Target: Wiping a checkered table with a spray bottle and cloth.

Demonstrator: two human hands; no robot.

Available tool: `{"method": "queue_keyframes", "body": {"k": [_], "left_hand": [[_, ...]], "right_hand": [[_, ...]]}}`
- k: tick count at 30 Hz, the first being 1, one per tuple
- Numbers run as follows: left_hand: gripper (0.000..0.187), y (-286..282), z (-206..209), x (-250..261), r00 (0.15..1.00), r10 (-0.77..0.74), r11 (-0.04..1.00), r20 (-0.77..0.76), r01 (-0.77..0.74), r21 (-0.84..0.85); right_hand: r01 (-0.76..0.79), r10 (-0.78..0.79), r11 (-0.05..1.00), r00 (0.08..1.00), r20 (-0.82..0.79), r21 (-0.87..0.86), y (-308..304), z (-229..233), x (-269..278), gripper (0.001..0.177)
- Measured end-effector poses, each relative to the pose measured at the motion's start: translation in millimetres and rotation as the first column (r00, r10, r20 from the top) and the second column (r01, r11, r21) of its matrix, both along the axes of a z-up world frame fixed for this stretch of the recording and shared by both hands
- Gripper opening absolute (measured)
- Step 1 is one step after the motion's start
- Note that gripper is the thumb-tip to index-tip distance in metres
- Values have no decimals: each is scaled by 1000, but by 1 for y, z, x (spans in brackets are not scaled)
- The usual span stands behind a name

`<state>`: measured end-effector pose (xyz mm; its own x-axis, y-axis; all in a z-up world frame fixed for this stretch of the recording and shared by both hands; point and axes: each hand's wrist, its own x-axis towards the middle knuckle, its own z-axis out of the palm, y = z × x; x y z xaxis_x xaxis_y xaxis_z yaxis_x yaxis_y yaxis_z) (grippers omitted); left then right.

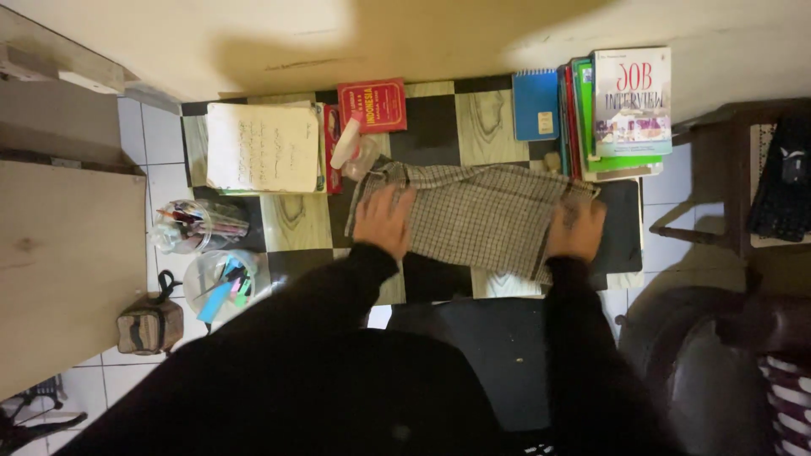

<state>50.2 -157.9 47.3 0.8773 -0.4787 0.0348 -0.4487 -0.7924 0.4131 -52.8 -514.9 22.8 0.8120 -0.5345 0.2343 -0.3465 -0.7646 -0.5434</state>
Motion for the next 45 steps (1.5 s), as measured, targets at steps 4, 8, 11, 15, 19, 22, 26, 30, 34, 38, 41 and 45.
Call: {"method": "queue_keyframes", "body": {"k": [4, 8, 11, 15, 19, 22, 26, 30, 34, 38, 41, 45], "left_hand": [[74, 30, -97, -34, 962, 268, 961, -55, -263, 91], [89, 40, -81, -14, 705, 579, 806, -408, -570, 158], [69, 29, -64, -1, 569, 684, 715, -456, -648, 264], [25, 41, -78, -5, 629, 695, 717, -347, -639, 279], [17, 72, -106, -28, 696, 622, 773, -359, -620, 137], [15, 86, -129, -38, 852, 479, 823, -209, -519, -230], [17, 93, -128, -41, 880, 420, 791, -221, -474, -386], [20, 94, -101, -42, 842, 430, 715, -326, -538, -447], [19, 110, -100, -45, 852, 421, 724, -311, -522, -450], [16, 116, -64, -41, 781, 270, 487, -562, -615, -620], [13, 118, -42, -41, 728, 201, 446, -655, -663, -601], [9, 125, -29, -35, 819, 250, 566, -516, -556, -609]], "right_hand": [[320, -301, 942, 939, -164, 99, 44, -76, -75, 65], [626, -541, 768, 748, -385, 135, 70, -88, -75, 85], [793, -647, 598, 564, -514, 117, 74, -71, -71, 88], [799, -647, 595, 541, -538, 88, 78, -46, -60, 83], [749, -673, 663, 593, -442, -4, 43, -100, -105, 85], [689, -622, 721, 691, -369, 73, 19, -108, -126, 69], [535, -476, 827, 830, -292, 173, 6, -96, -134, 35], [392, -379, 768, 916, -135, 506, -6, -66, -142, 24], [337, -402, 594, 911, -93, 730, -4, -16, -144, 28], [331, -428, 509, 898, -101, 795, 0, 26, -139, 42], [333, -449, 462, 887, -107, 822, -10, 26, -144, 41], [358, -436, 484, 890, -135, 798, -18, 39, -134, 31]]}}
